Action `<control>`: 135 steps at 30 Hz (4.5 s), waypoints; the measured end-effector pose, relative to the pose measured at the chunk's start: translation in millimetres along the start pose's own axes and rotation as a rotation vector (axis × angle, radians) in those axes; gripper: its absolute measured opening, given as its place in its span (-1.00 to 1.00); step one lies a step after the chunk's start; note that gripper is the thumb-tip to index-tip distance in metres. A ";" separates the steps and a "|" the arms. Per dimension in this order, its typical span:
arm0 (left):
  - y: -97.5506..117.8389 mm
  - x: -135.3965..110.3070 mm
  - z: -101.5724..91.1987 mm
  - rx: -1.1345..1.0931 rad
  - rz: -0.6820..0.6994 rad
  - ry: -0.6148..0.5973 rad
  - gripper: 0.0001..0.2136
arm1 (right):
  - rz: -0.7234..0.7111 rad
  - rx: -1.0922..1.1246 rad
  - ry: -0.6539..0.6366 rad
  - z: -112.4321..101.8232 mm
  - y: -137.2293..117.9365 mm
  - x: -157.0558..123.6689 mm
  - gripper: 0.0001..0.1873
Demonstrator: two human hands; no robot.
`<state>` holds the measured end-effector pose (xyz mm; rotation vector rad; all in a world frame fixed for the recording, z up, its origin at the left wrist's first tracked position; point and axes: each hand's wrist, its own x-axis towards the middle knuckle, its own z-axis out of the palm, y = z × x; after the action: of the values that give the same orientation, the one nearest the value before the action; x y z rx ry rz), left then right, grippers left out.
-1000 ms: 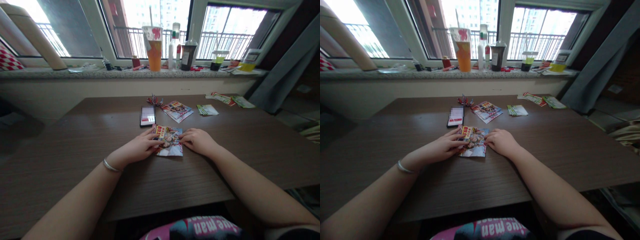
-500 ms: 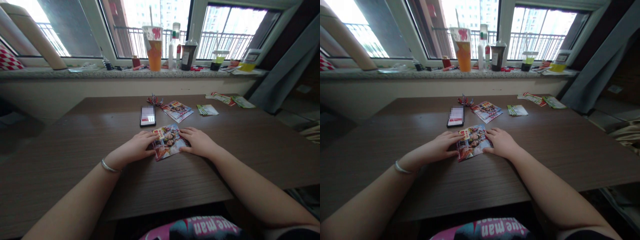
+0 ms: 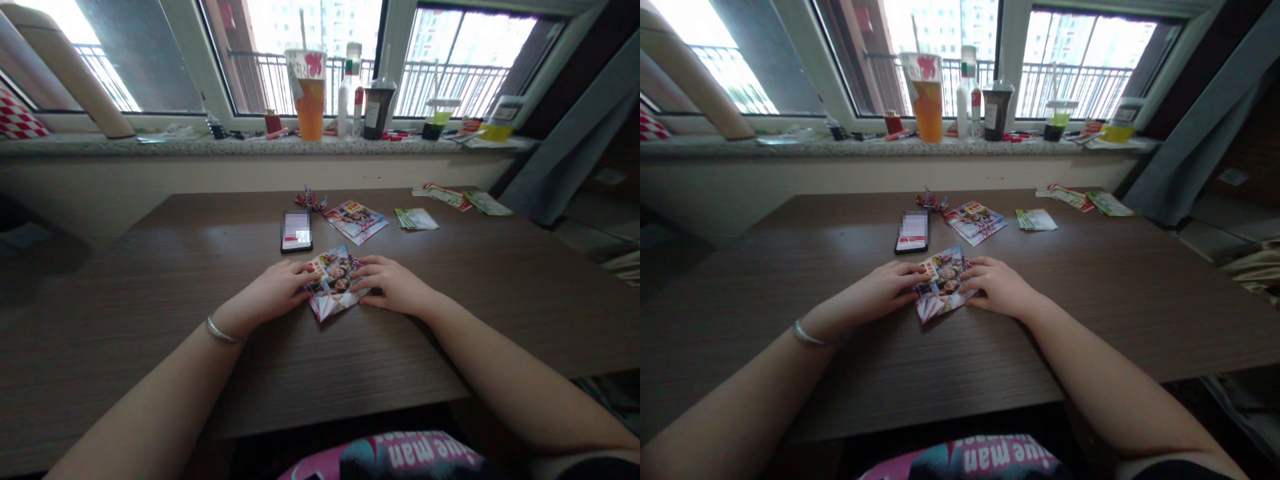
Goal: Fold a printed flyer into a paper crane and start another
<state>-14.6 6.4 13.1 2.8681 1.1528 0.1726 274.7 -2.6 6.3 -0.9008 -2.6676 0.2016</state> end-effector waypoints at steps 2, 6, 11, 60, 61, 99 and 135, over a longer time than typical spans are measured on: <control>-0.7 0.3 0.3 -0.009 0.007 0.006 -0.65 | -0.005 -0.024 0.007 -0.2 1.5 -0.3 -0.78; -2.1 0.7 1.0 -0.037 0.017 0.021 -0.66 | -0.031 -0.046 0.015 -0.6 1.2 0.1 -0.80; -1.4 -0.7 1.4 -0.039 0.001 0.020 -0.59 | -0.019 -0.074 0.054 -0.1 -1.6 3.9 -0.75; -7.8 15.8 13.5 -1.326 -0.593 0.324 -0.56 | 0.171 0.086 0.291 8.0 14.6 -2.8 -0.95; -7.3 15.6 13.0 -1.294 -0.603 0.328 -0.56 | 0.172 0.089 0.285 7.9 14.8 -2.8 -0.95; 55.0 5.7 3.0 0.048 0.243 0.189 -0.70 | 0.125 0.122 0.181 8.7 5.2 3.8 -0.89; 48.4 5.7 12.8 -0.086 0.217 0.057 -0.62 | 0.280 0.188 0.400 19.5 7.9 14.3 -0.96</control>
<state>24.3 -24.6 4.9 2.9222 0.8177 0.3058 261.7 11.7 -10.3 -1.1167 -2.1159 0.2953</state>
